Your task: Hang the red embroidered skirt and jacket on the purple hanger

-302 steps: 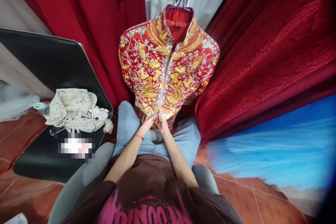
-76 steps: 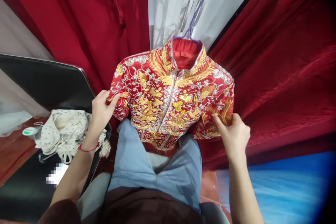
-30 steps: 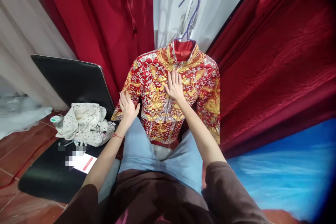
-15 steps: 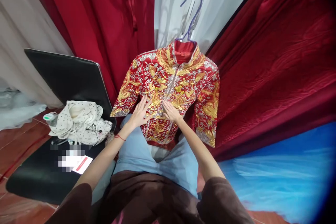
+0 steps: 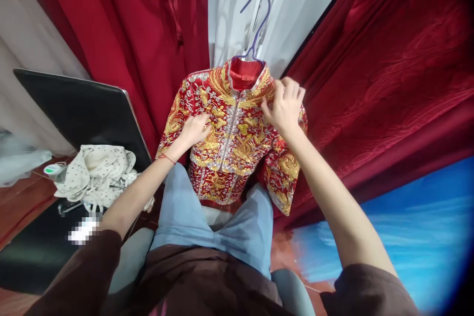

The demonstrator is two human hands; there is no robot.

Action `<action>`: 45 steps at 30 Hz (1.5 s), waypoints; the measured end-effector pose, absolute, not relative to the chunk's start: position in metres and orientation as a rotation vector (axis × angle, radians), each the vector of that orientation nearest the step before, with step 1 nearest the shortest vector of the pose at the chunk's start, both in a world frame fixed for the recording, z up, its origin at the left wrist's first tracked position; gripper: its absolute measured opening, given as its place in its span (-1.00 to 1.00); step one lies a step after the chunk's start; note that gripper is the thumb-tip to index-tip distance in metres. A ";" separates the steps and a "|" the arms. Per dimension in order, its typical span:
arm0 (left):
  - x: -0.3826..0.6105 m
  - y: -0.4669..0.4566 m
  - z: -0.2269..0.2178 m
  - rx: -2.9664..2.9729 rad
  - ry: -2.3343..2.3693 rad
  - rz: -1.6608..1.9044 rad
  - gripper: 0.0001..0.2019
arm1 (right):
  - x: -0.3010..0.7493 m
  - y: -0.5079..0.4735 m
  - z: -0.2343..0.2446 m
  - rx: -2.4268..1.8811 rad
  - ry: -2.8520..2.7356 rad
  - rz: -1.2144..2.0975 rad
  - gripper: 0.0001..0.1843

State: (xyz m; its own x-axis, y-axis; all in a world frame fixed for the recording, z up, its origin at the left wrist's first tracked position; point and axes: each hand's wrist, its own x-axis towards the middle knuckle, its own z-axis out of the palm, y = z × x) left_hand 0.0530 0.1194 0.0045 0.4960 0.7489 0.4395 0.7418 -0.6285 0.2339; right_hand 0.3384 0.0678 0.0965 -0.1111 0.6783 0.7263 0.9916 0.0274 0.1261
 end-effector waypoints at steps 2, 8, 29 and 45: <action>0.068 0.121 0.050 2.746 1.257 1.130 -0.54 | 0.342 0.073 0.116 -1.720 -1.790 -0.858 -0.28; 0.104 0.156 0.129 2.591 1.240 1.613 -0.43 | 0.355 0.089 0.123 -1.881 -1.730 -0.498 -0.13; 0.100 0.151 0.093 2.405 1.366 1.732 -0.32 | 0.318 0.061 0.105 -1.923 -1.561 -0.646 -0.28; 0.105 0.143 0.092 2.383 1.401 1.740 -0.30 | 0.334 0.062 0.085 -1.744 -1.679 -0.616 -0.40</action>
